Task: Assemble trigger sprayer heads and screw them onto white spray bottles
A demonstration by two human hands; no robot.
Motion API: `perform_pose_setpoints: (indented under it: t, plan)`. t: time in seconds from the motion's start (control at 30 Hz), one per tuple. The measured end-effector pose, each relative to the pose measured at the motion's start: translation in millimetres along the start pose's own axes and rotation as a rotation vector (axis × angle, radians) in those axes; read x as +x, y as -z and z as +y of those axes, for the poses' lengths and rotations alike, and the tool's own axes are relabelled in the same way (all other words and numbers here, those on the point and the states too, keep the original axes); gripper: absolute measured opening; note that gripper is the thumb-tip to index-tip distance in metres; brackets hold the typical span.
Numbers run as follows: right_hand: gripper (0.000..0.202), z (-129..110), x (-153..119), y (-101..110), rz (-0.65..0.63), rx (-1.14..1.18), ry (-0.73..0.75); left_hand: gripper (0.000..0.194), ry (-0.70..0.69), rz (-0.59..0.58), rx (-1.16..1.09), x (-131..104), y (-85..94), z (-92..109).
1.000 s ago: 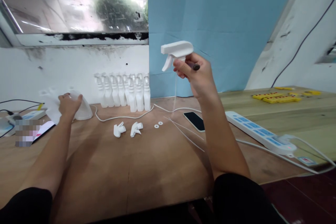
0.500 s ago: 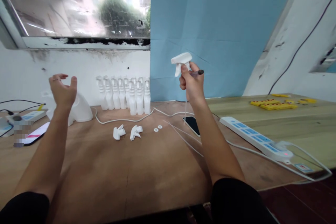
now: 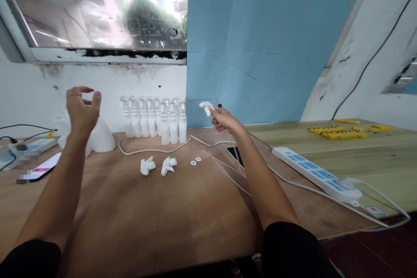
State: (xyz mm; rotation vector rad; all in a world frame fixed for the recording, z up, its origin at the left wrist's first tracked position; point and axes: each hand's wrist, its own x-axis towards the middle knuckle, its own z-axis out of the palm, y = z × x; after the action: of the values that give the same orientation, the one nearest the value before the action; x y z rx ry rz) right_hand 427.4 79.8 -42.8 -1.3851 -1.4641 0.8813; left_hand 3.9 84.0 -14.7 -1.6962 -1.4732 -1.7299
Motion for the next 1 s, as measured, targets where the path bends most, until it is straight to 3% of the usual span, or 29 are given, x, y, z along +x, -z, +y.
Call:
perform_pose_setpoints:
  t: [0.17, 0.27, 0.4, 0.5, 0.7, 0.8, 0.9, 1.0]
  plan:
    - [0.034, 15.8, 5.9, -0.8, -0.127, -0.267, -0.225, 0.031, -0.031, -0.033, -0.005, -1.8, 0.3, 6.8]
    - [0.027, 19.9, 11.0, -0.1, -0.056, -0.401, -0.223, 0.031, -0.057, -0.059, -0.019, -4.4, 0.7, 14.1]
    - [0.019, 15.0, 11.3, 1.6, 0.061, -0.459, -0.07, 0.026, -0.064, -0.119, -0.069, -8.7, -1.2, 23.6]
    - [0.016, 2.8, 0.7, -3.8, 0.055, -0.433, 0.105, 0.023, -0.004, -0.237, -0.201, -14.4, -7.4, 33.2]
    - [0.03, -36.2, -45.4, -40.8, -0.106, -0.317, 0.463, 0.031, 0.156, -0.67, -0.747, -48.5, -25.8, 76.1]
    - [0.034, -48.5, -67.0, -62.0, -0.137, -0.399, 0.555, 0.043, 0.166, -0.909, -0.852, -69.5, -30.3, 96.6]
    - [0.036, -51.6, -78.3, -76.1, -0.158, -0.462, 0.636, 0.044, 0.22, -0.973, -0.857, -79.0, -31.5, 104.0]
    - [0.043, -51.9, -81.7, -80.6, -0.155, -0.389, 0.701, 0.039, 0.382, -0.983, -0.965, -75.5, -32.0, 100.8]
